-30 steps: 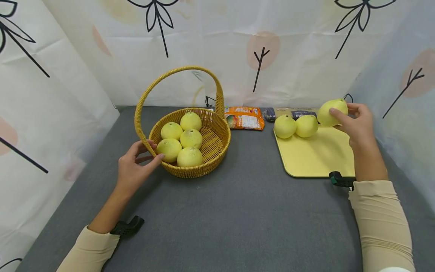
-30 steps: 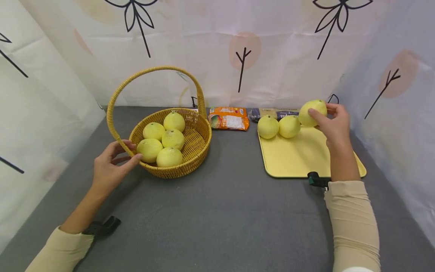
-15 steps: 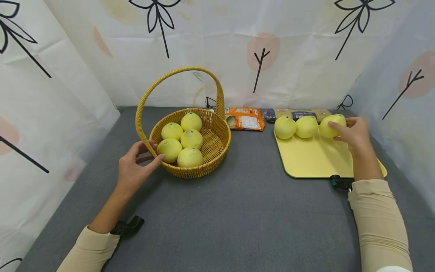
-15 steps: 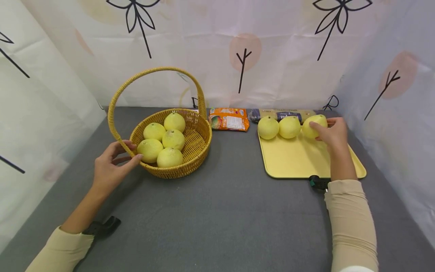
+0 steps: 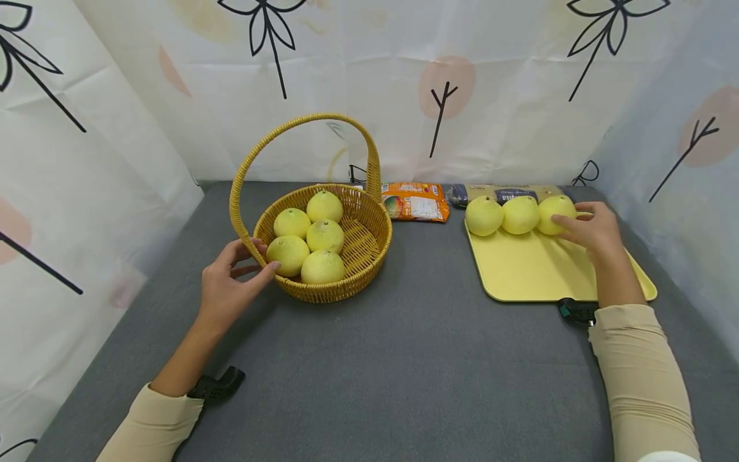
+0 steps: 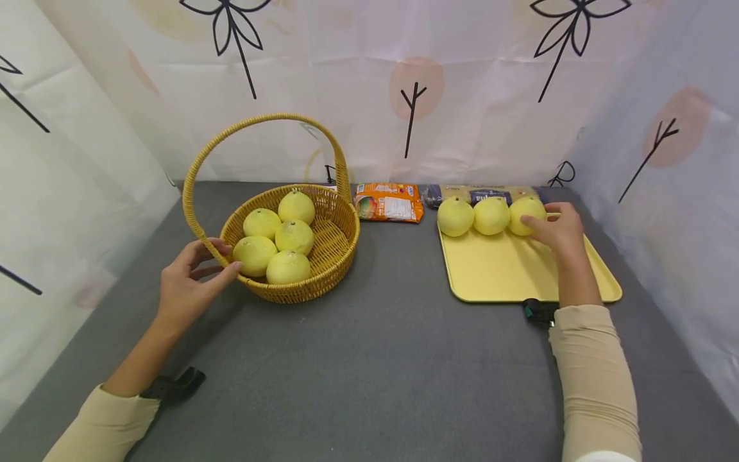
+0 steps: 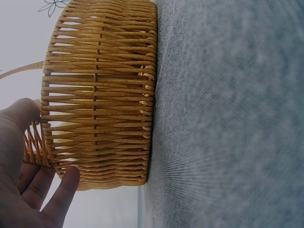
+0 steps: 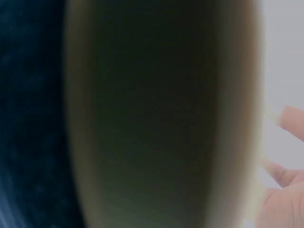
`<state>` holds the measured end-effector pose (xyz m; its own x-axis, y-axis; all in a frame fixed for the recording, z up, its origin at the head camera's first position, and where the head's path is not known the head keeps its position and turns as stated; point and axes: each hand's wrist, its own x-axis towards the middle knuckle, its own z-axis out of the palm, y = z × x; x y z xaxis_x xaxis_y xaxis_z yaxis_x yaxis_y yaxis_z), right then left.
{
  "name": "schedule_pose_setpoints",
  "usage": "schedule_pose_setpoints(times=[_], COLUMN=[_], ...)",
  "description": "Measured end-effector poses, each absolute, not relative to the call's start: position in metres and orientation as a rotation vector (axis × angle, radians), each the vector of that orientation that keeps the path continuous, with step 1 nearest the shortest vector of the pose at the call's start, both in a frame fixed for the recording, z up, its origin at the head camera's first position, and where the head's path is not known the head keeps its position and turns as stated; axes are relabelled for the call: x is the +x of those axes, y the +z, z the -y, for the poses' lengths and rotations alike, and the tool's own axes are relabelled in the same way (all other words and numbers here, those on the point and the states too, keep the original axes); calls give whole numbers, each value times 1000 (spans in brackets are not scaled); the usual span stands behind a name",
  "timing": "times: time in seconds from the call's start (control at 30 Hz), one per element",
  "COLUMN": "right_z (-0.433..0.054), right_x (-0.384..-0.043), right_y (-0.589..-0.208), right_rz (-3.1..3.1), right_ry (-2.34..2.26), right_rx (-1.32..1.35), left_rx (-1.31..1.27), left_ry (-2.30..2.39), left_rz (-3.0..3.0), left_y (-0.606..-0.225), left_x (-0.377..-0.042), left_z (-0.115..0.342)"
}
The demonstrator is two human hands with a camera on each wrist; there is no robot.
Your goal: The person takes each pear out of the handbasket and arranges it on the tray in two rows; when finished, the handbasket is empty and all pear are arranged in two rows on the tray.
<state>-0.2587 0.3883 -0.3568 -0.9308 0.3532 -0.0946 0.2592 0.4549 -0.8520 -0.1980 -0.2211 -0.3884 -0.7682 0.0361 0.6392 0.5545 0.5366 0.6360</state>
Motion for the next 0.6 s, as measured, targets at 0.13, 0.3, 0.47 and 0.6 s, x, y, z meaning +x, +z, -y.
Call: schedule_pose_setpoints(times=[0.13, 0.3, 0.47, 0.6], right_z=[-387, -385, -385, -385], right_x=[-259, -259, -258, -257], right_y=[-356, -355, -354, -353], right_rz=[2619, 2629, 2630, 2645], right_ry=[1465, 1470, 1484, 1487], right_rx=[-560, -558, -554, -564], left_rx=[-478, -488, -512, -509], left_ry=[-1191, -1203, -1219, -1221], left_rz=[2206, 2205, 2187, 2192], left_y=[-388, -389, -391, -390], left_x=[-198, -199, -200, -200], left_z=[221, 223, 225, 225])
